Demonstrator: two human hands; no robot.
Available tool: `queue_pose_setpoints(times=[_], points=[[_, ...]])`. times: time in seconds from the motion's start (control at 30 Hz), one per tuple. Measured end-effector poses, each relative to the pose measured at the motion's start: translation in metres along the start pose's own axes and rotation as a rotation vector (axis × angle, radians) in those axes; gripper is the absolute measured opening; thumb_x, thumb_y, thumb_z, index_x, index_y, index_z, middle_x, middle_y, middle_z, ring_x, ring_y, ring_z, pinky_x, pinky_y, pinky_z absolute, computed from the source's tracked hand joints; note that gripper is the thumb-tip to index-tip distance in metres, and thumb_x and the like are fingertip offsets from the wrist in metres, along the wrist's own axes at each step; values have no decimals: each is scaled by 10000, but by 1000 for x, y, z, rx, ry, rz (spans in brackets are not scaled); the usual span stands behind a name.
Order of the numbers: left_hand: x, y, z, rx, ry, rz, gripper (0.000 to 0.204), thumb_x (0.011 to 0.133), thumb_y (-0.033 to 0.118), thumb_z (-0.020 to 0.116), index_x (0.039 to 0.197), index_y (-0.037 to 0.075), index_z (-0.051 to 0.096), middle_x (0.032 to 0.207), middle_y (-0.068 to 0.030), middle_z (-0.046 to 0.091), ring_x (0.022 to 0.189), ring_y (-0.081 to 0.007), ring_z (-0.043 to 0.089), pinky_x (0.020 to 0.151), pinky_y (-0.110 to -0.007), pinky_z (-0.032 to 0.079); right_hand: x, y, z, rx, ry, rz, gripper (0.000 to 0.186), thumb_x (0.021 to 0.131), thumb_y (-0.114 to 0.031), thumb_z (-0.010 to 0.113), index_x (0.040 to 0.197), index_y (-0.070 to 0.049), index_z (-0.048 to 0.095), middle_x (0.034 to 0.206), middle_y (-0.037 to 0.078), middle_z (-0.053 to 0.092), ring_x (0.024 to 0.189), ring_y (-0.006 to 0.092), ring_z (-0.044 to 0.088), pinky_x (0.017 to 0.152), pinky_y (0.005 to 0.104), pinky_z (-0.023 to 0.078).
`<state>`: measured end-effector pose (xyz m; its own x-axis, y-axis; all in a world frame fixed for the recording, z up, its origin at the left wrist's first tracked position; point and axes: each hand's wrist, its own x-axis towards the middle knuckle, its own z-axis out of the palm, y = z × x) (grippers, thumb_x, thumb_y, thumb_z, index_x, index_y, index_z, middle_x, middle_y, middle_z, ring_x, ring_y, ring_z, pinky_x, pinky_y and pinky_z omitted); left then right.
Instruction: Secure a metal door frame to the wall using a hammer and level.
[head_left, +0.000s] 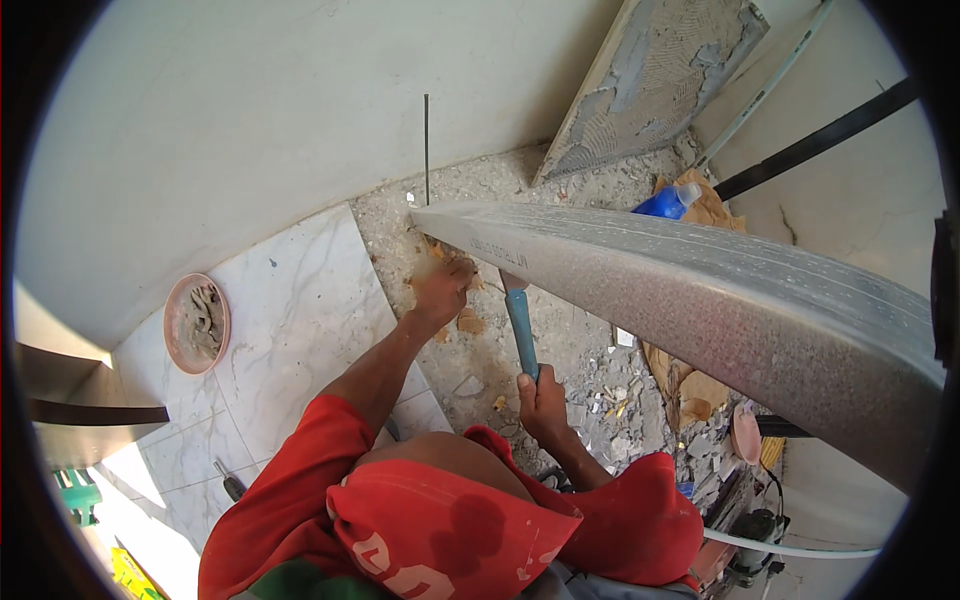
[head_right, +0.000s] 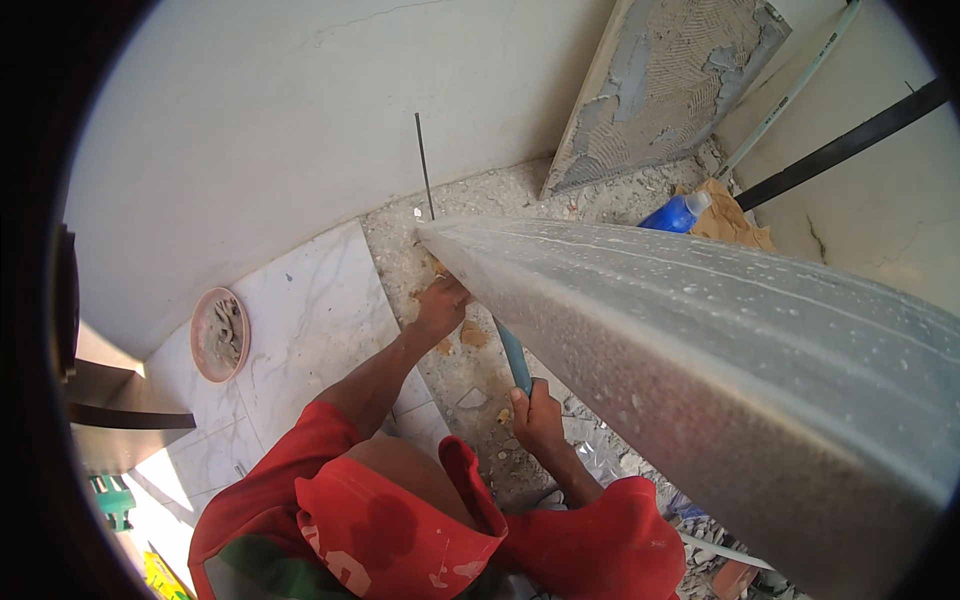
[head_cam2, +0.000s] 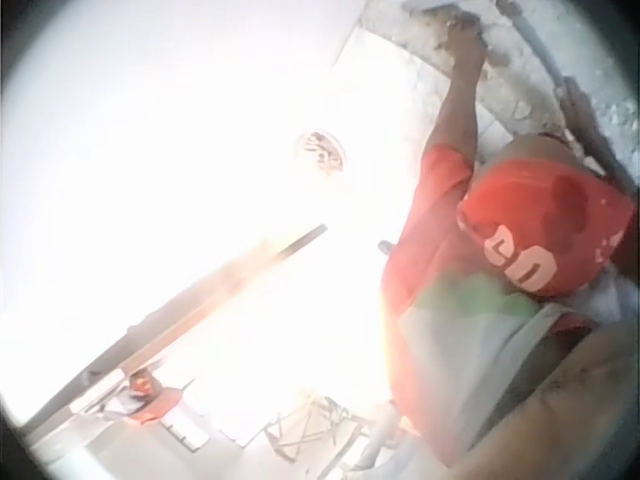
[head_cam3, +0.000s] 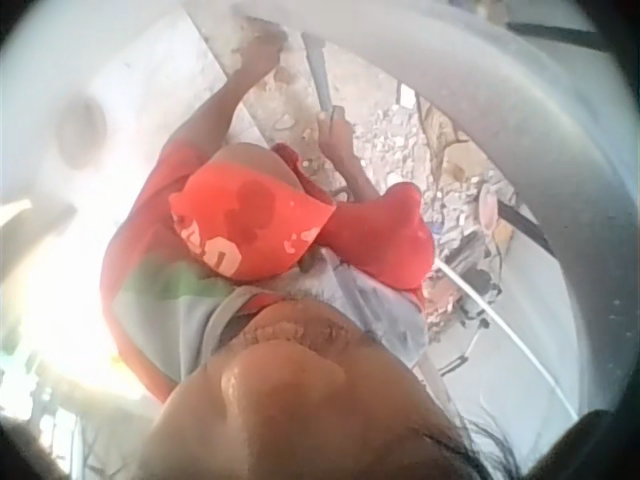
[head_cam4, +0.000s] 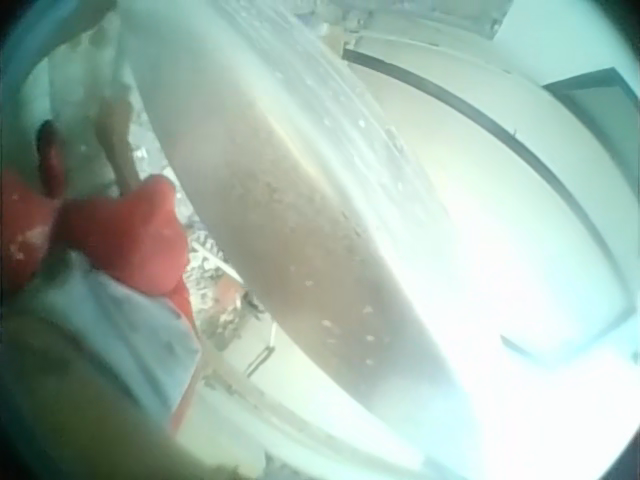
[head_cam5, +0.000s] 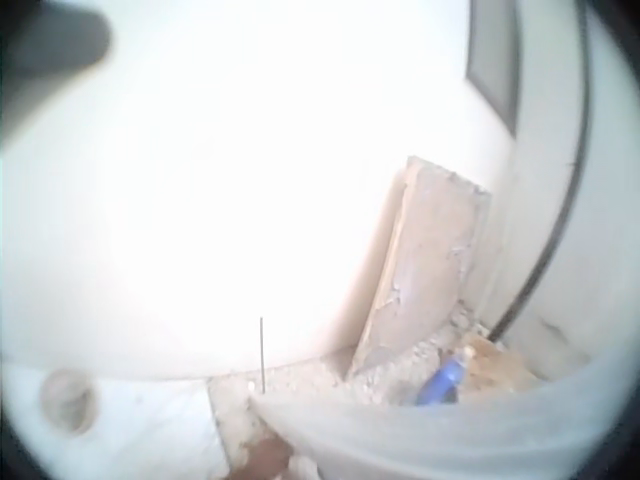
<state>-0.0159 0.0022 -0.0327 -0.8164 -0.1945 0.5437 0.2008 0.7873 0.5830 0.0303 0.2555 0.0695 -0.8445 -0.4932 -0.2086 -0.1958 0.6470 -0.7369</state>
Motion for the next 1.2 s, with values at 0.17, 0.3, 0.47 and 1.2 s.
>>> queue_pose_setpoints(times=[0.17,0.3,0.47,1.2], points=[[-4,-8,4,-21,-10,5,221,716,-34,569,924,31,611,1000,-116,636,912,-300,607,795,-388,491,17,10,7,-232,-42,-15,306,948,-274,497,907,21,428,646,260,569,630,476,577,563,520,440],[-8,-10,4,-24,-44,-41,213,712,-33,581,915,23,613,1004,-126,636,919,-312,603,804,-398,489,10,-2,2,-123,-43,-23,312,949,-279,495,909,24,435,642,264,570,629,480,574,555,525,435],[2,-1,5,-37,-74,-79,182,734,-16,591,911,13,624,999,-140,630,927,-350,592,812,-419,486,26,13,0,-230,33,-58,324,952,-291,493,912,27,448,632,249,571,602,448,587,532,508,425],[122,-14,-199,-102,-782,-248,922,703,100,752,1438,80,196,1420,-210,329,1266,-379,390,1052,-429,353,29,-1,-143,-356,-174,242,285,961,-306,500,832,-52,509,555,43,510,417,143,498,396,302,390]])
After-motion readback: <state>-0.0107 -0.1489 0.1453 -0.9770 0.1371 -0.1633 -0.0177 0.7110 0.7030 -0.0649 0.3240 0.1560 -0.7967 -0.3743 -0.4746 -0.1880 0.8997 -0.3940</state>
